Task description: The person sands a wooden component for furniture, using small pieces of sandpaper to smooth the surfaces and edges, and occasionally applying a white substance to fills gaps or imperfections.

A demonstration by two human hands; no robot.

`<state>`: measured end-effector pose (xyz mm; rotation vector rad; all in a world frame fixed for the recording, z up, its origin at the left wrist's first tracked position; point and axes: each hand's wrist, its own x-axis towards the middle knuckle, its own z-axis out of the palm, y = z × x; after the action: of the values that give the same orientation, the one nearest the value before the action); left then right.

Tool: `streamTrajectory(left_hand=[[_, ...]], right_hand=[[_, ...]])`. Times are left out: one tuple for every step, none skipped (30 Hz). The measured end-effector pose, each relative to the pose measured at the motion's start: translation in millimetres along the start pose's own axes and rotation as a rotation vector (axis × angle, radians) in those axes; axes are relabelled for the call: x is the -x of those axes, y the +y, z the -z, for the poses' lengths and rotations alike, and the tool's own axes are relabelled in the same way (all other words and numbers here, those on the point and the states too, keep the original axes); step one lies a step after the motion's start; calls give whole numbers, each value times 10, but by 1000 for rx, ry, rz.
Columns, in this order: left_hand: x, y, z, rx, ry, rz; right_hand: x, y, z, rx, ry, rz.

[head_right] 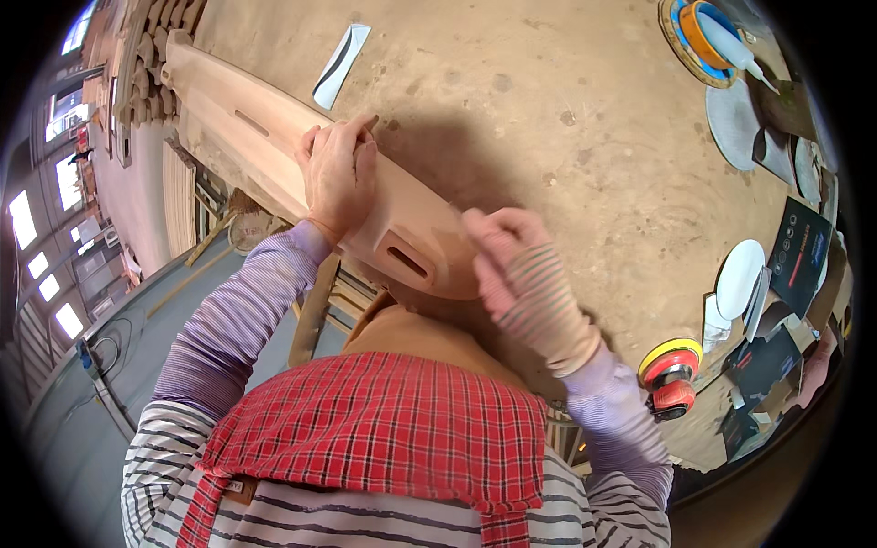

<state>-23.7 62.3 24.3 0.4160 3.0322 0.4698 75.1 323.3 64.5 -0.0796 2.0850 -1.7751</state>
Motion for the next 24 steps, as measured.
streamTrajectory(left_hand=[[-19,-24,16,-1,-14,17],[-21,-46,36,3,-23,39],[-164,-57,157,185,-200,179],[-332,-44,359,334,-342,316],[-148,-106,305,221,-101,98],[17,-160,212,44,154,-100],[-20,-161,167,74,132,-179],[-21,-193,112,106,96,-239],[-166,-39,352,10,-120,-82],[-250,93,615,-137,-350,62],[-88,51,570,-113,-192,62],[-28,32,327,-44,-38,9],[-20,-21,106,18,111,-50],[39,-20,-24,81,238,-86],[86,10,14,66,158,-57],[168,70,-5,46,125,-42],[190,55,-137,34,119,-38],[194,94,-110,18,100,-50],[145,112,-89,9,149,-67],[95,124,-75,4,195,-87],[56,129,-112,13,240,-111],[9,101,-166,-29,210,-147],[126,62,3,-94,149,-124],[70,67,25,-102,112,-163]], right_hand=[[-27,62,-150,31,-63,48],[-62,81,-243,138,-63,167],[-129,41,-345,243,-42,288],[-200,42,-412,294,-12,341],[-268,48,-474,297,-13,442],[-335,-85,-485,265,-29,448],[-412,-10,-509,206,19,524],[-527,-197,-382,152,-143,490],[-530,-81,-420,206,-99,521],[-418,143,-449,257,-72,535],[-129,545,-496,131,-61,372],[-30,608,-496,53,-12,171],[-150,711,-441,191,-56,245],[-218,398,-351,317,-123,297],[-192,204,-269,430,-184,351],[-144,232,-247,390,-220,300],[-212,391,-268,377,-244,262],[-182,402,-275,351,-252,218],[-77,328,-111,407,-336,336],[-54,481,-156,284,-233,271],[-42,737,-278,169,-125,198],[-78,502,-267,268,-39,338],[-81,215,-310,313,-4,482],[-231,-105,-303,390,-67,428]])
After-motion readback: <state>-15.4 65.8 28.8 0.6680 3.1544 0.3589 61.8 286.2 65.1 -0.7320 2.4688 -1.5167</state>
